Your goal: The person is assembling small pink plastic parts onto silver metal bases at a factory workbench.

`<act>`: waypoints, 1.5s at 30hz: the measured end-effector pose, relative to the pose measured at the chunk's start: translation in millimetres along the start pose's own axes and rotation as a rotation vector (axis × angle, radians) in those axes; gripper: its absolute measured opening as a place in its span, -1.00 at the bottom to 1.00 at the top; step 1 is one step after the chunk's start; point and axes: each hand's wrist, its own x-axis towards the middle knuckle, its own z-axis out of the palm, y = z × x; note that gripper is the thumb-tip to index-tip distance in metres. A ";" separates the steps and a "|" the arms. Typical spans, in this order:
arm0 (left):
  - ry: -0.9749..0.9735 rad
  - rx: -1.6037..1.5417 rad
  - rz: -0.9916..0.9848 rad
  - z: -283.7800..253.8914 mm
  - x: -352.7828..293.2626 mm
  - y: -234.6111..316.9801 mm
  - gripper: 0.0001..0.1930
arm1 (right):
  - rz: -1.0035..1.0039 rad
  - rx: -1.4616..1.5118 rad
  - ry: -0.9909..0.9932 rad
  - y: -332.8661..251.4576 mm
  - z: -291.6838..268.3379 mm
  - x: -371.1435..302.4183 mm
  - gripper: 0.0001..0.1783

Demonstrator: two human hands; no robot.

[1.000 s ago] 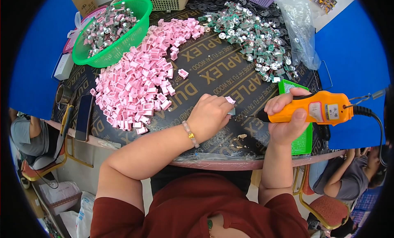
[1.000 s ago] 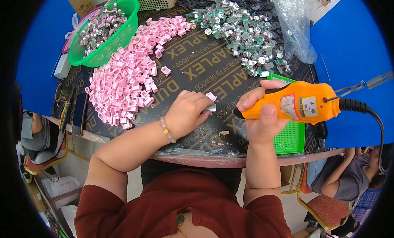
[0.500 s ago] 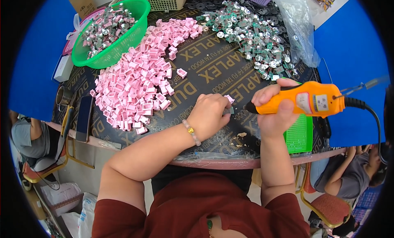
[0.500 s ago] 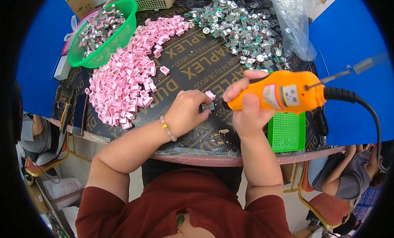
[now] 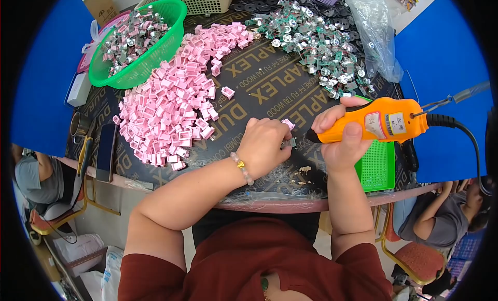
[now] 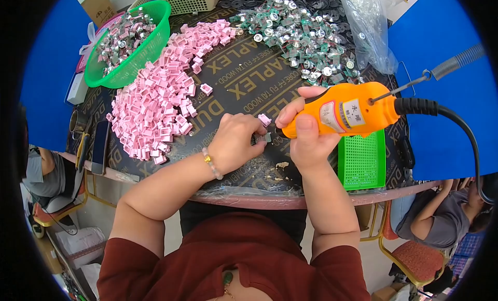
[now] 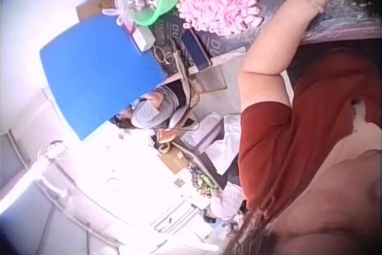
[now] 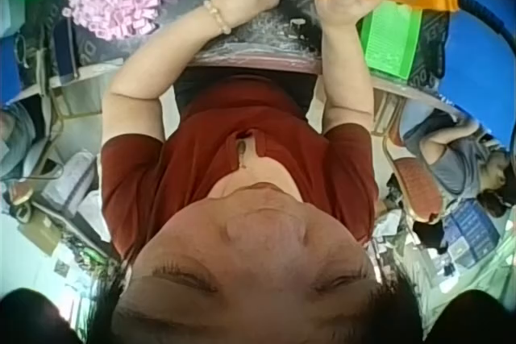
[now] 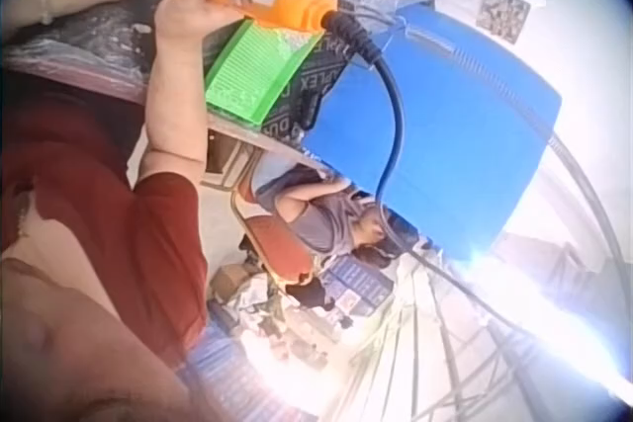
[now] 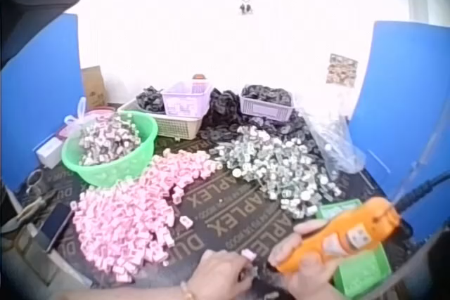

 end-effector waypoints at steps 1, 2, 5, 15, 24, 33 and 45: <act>0.000 -0.001 0.000 0.1 0.1 0.3 -0.83 | -0.001 -0.003 -0.004 0.0 -0.2 0.1 -0.36; -0.004 -0.001 0.002 0.2 0.4 0.6 -0.82 | 0.000 -0.004 -0.004 0.3 -0.2 0.0 -0.36; -0.010 -0.006 0.001 -0.4 0.3 0.8 -0.82 | 0.000 -0.001 -0.006 0.7 1.1 0.2 -0.37; -0.016 -0.007 -0.004 -2.1 -0.9 0.9 -0.82 | 0.051 0.011 -0.040 5.3 0.2 -0.9 -0.44; -0.018 0.015 0.107 -1.0 -2.1 -6.9 -0.82 | 0.170 0.055 -0.110 6.8 6.7 -0.5 -0.55; -0.007 0.056 0.182 2.1 -2.2 -7.2 -0.80 | 0.131 0.040 -0.089 2.1 -6.0 7.9 -0.46; 0.070 0.081 0.239 9.8 -3.2 -1.5 -0.68 | -0.031 -0.520 0.323 -44.9 -160.3 58.6 -0.77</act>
